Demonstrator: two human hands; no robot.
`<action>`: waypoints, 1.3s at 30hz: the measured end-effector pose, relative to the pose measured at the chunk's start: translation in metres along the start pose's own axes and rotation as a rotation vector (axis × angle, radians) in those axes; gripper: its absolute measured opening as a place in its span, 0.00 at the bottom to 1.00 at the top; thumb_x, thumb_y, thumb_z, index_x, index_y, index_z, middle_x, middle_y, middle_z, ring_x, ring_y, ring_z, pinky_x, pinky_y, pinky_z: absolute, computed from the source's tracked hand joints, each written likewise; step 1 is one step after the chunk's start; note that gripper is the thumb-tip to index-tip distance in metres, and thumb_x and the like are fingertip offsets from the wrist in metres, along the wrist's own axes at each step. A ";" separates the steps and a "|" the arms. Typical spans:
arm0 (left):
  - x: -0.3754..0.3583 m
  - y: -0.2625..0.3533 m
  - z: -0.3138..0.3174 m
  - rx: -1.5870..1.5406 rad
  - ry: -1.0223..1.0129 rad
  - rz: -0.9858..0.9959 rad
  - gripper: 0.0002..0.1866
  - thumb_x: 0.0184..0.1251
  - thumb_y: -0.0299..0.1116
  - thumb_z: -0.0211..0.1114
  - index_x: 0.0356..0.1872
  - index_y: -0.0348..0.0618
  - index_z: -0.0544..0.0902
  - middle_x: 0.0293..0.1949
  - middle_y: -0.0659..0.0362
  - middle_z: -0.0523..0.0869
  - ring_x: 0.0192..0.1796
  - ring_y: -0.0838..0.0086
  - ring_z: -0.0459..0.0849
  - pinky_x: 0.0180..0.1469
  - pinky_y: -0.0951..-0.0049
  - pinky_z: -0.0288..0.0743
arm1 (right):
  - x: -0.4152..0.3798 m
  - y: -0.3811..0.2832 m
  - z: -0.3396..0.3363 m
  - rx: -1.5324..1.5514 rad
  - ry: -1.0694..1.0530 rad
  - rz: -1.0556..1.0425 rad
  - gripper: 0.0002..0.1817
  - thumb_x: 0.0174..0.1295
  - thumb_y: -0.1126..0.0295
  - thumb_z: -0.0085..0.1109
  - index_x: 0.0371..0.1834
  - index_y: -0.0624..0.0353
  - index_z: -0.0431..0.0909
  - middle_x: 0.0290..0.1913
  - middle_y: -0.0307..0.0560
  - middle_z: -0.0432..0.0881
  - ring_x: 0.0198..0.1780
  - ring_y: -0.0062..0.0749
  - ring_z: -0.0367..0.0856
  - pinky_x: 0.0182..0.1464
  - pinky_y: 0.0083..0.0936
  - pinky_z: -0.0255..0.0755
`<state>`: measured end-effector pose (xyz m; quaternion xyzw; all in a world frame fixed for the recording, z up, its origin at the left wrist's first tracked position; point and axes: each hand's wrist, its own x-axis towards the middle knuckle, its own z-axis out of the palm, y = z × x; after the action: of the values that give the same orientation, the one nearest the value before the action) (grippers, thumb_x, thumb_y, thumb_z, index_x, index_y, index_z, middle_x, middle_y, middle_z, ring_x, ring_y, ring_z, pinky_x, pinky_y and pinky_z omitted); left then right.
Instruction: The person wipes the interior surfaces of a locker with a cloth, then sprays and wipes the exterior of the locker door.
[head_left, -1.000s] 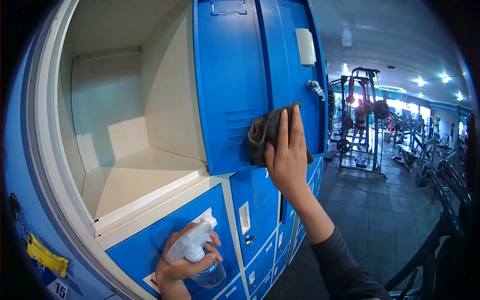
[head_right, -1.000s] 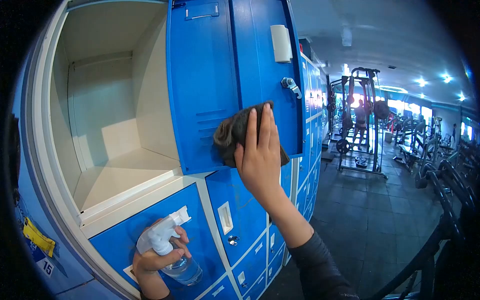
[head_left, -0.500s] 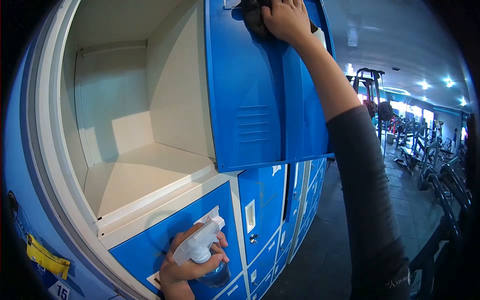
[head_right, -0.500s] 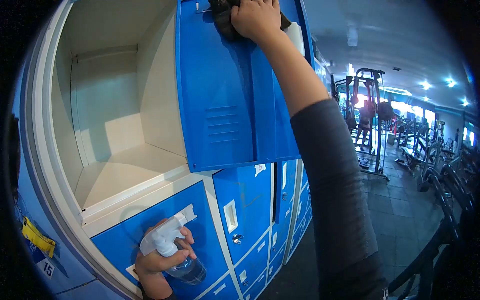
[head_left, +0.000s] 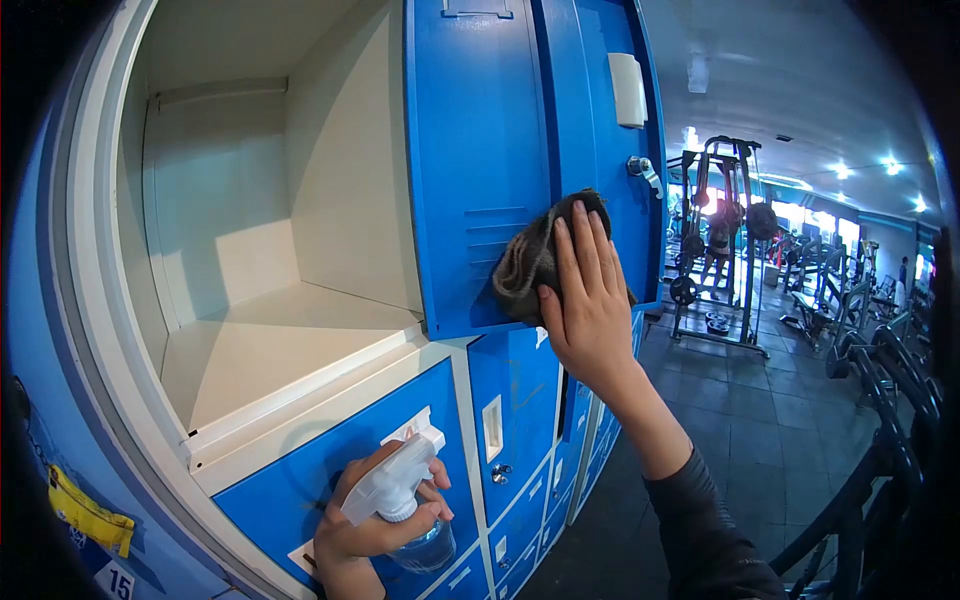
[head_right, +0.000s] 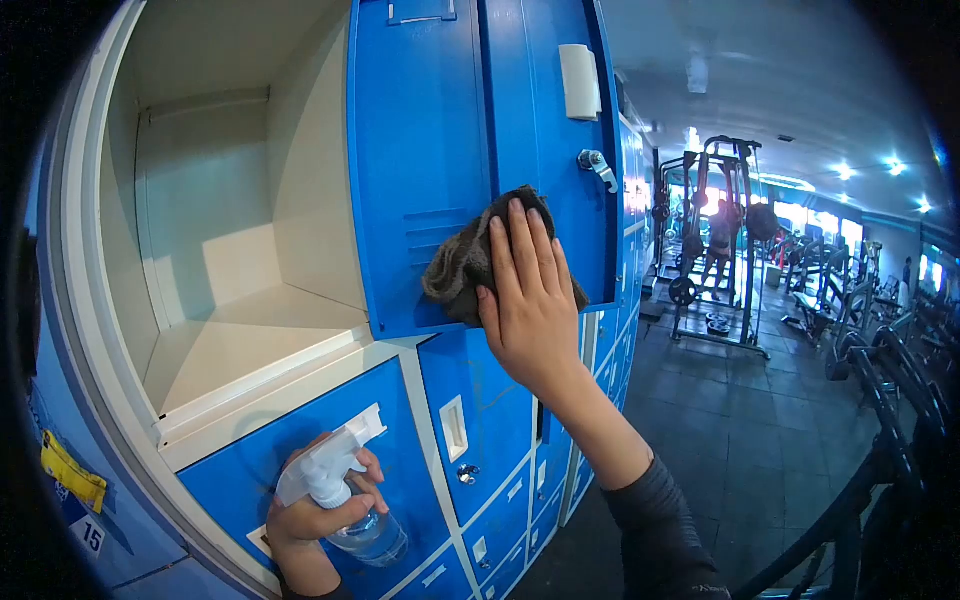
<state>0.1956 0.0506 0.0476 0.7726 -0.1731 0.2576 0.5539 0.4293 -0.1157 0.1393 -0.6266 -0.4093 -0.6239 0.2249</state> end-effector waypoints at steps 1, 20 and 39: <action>0.000 0.000 0.000 -0.002 -0.006 0.001 0.29 0.47 0.21 0.69 0.55 0.37 0.73 0.38 0.53 0.82 0.35 0.69 0.87 0.39 0.69 0.82 | 0.003 0.001 -0.001 -0.011 -0.003 -0.011 0.33 0.61 0.64 0.48 0.70 0.64 0.58 0.74 0.60 0.53 0.75 0.54 0.49 0.72 0.49 0.45; -0.007 -0.014 -0.005 -0.021 -0.055 0.067 0.38 0.52 0.18 0.68 0.66 0.58 0.67 0.42 0.50 0.82 0.37 0.70 0.86 0.41 0.66 0.83 | 0.237 0.057 0.019 -0.168 0.463 -0.063 0.28 0.64 0.57 0.45 0.63 0.62 0.67 0.66 0.63 0.62 0.67 0.55 0.61 0.66 0.46 0.57; -0.002 -0.008 -0.002 0.031 -0.049 0.104 0.34 0.52 0.20 0.68 0.63 0.45 0.69 0.40 0.51 0.83 0.35 0.69 0.88 0.39 0.66 0.83 | 0.096 0.039 0.017 -0.006 0.286 0.103 0.33 0.66 0.58 0.47 0.72 0.63 0.55 0.71 0.67 0.55 0.73 0.58 0.53 0.70 0.54 0.49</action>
<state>0.1981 0.0549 0.0402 0.7771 -0.2223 0.2699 0.5233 0.4596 -0.1014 0.2393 -0.5524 -0.3383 -0.6955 0.3107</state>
